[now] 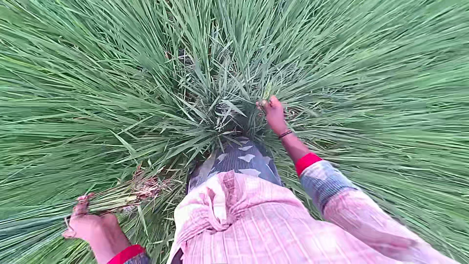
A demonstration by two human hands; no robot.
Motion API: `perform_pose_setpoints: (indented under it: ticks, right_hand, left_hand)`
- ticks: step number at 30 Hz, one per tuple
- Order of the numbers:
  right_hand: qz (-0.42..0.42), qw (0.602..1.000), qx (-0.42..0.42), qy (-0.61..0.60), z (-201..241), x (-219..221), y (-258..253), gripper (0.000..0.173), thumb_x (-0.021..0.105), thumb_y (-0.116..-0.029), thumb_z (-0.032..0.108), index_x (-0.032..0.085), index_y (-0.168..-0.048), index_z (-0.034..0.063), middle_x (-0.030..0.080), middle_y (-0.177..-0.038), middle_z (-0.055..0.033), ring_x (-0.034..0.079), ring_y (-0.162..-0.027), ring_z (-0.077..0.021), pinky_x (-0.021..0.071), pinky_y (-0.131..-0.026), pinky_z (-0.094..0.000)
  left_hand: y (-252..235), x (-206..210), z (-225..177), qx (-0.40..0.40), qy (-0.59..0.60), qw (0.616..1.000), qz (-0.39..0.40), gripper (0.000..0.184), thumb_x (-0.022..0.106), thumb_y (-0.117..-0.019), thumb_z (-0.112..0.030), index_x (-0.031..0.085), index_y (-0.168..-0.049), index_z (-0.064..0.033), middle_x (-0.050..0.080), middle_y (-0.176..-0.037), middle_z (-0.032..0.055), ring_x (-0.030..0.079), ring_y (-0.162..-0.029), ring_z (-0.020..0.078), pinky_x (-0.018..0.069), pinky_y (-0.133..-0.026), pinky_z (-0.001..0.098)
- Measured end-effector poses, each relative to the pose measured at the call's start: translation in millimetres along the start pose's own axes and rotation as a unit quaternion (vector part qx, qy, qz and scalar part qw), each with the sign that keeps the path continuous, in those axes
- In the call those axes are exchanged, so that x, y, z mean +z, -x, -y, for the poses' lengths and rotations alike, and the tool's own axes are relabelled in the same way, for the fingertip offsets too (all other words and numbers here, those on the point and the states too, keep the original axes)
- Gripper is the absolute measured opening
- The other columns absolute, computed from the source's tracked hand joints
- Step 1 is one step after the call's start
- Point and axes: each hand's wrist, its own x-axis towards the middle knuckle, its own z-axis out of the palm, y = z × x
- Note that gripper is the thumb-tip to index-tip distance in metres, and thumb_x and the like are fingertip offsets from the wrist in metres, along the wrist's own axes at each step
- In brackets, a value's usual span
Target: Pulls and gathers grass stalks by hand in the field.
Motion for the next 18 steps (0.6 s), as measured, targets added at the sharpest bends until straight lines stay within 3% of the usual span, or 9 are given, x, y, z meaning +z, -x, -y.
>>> perform_pose_setpoints:
  ticks: [4,8,11,13,18]
  right_hand:
    - [-0.03,0.999,-0.017,-0.014,-2,7,21,0.028,0.047,-0.1072,0.008,0.053,-0.122,-0.0151,0.067,-0.104,-0.0203,0.066,-0.092,-0.0164,0.0535,-0.089,-0.0329]
    - [-0.025,0.998,0.038,0.03,8,-16,41,0.03,0.045,-0.1082,0.008,0.053,-0.128,-0.0142,0.067,-0.106,-0.023,0.066,-0.094,-0.0205,0.0535,-0.09,-0.037]
    - [-0.014,0.997,0.058,0.05,9,-29,53,0.026,0.046,-0.1069,0.005,0.055,-0.123,-0.0129,0.067,-0.105,-0.0223,0.066,-0.095,-0.0226,0.0529,-0.091,-0.0402]
    - [-0.005,0.997,0.045,0.065,9,-32,46,0.027,0.048,-0.1062,0.006,0.057,-0.122,-0.0142,0.067,-0.105,-0.025,0.066,-0.096,-0.0273,0.0522,-0.092,-0.0446]
    - [0.05,0.994,0.036,0.085,12,-29,33,0.028,0.047,-0.1074,0.009,0.058,-0.123,-0.0126,0.069,-0.107,-0.0235,0.068,-0.098,-0.0277,0.0527,-0.094,-0.0461]
  left_hand:
    - [-9,-19,-20,0.014,0.013,0.999,0.027,0.013,0.046,-0.1021,0.0,0.054,-0.112,-0.0021,0.063,-0.089,0.0001,0.066,-0.082,0.0082,0.058,-0.081,0.0295]
    - [-15,-25,-50,0.023,0.014,0.999,0.039,0.013,0.044,-0.1016,0.002,0.054,-0.108,-0.0027,0.063,-0.087,-0.0003,0.067,-0.08,0.0084,0.059,-0.079,0.0296]
    - [-17,-25,-62,0.017,0.0,0.999,0.033,0.014,0.043,-0.1022,0.0,0.055,-0.109,-0.003,0.063,-0.09,-0.0001,0.066,-0.083,0.0087,0.0576,-0.081,0.0303]
    - [-17,-21,-62,0.018,0.002,0.999,0.027,0.014,0.042,-0.1031,-0.001,0.054,-0.11,-0.0031,0.063,-0.091,0.0001,0.066,-0.085,0.0088,0.0576,-0.081,0.0301]
    - [-9,-11,-42,0.007,-0.005,1.0,0.016,0.016,0.041,-0.1043,-0.002,0.055,-0.11,-0.0036,0.064,-0.092,-0.0006,0.065,-0.085,0.0081,0.0569,-0.083,0.0296]
